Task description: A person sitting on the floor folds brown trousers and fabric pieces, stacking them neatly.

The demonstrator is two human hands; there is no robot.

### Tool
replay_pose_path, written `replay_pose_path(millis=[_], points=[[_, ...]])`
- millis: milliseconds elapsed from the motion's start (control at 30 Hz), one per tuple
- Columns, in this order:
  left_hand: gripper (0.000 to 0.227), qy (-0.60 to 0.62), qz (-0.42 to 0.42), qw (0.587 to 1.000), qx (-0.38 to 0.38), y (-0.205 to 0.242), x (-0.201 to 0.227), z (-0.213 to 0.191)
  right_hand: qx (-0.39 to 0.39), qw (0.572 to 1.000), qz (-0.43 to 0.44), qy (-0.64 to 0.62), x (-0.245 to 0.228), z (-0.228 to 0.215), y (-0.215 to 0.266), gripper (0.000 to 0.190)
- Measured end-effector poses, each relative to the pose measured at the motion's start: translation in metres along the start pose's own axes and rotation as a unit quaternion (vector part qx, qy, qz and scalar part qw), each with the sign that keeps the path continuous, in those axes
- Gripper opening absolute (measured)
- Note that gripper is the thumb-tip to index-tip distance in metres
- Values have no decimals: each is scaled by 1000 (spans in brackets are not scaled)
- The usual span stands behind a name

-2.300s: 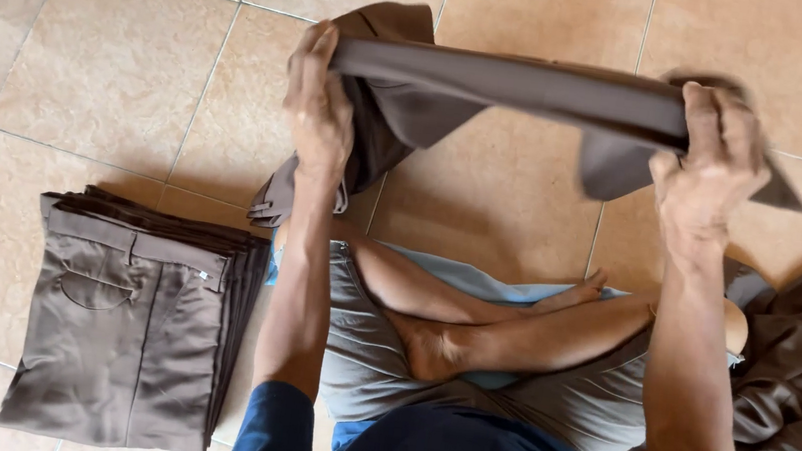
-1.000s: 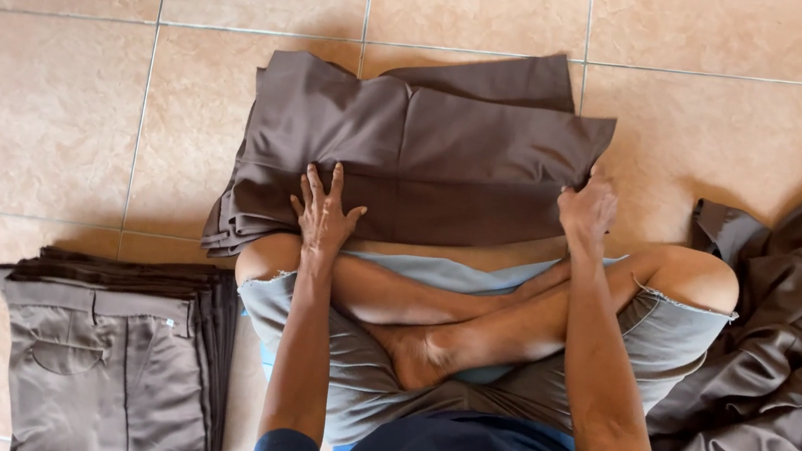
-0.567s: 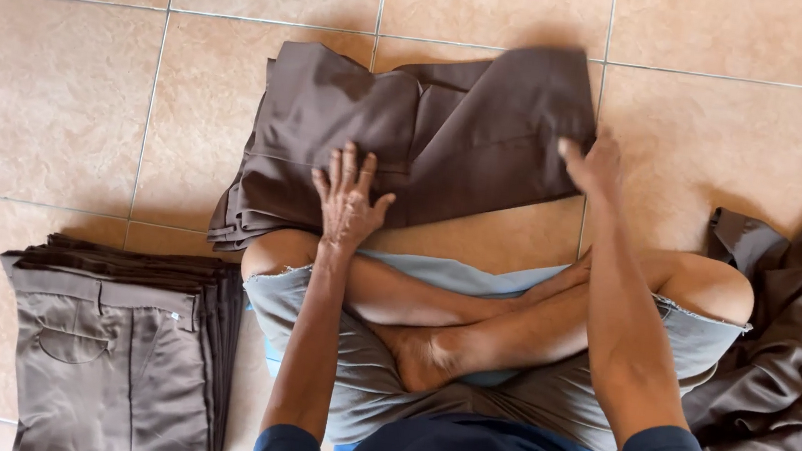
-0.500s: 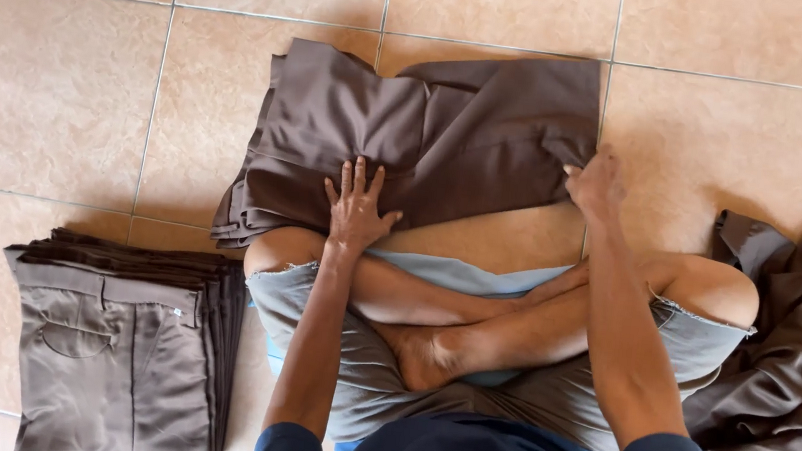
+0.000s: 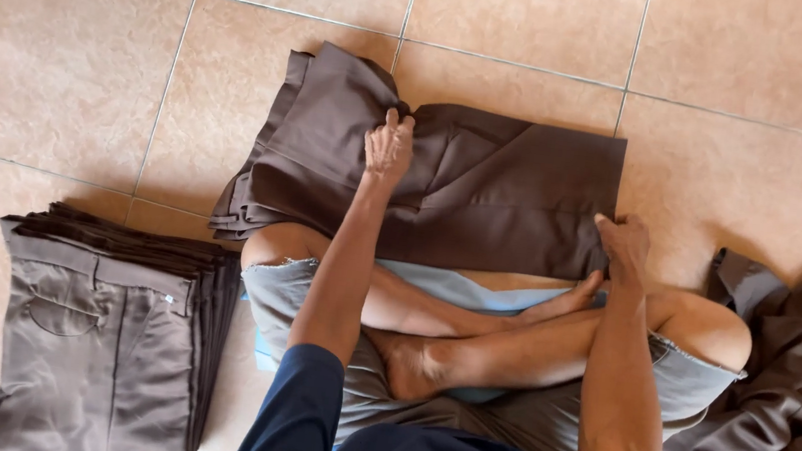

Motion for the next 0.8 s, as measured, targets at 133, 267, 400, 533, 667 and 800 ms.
replay_pose_path(millis=[133,267,400,533,667,800], points=[[16,118,-103,988,8,-25,-22,-69,51,998,8,-32,5,4,-1,37],[27,100,-114,981,123,0,-12,-116,40,999,12,12,-12,3,19,51],[63,36,53,998,-4,75,37,-127,58,996,-57,38,5,11,0,60],[69,-17,76,994,71,89,-32,-75,60,979,-144,-129,-51,15,53,51],[70,-83,-5,997,-3,73,-85,-71,-45,985,-167,16,-93,39,84,49],[86,-85,-59,995,-12,100,-88,-92,-55,983,-167,52,-73,76,68,35]])
Point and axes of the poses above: each hand's wrist, its own y-axis away from the middle knuckle, its own z-axis out of the palm, x = y × z, the point moved 3 cm from there along -y, towards the middle knuckle, and after that the axes turned 10 degrees about -y, right-handed, at the moved point
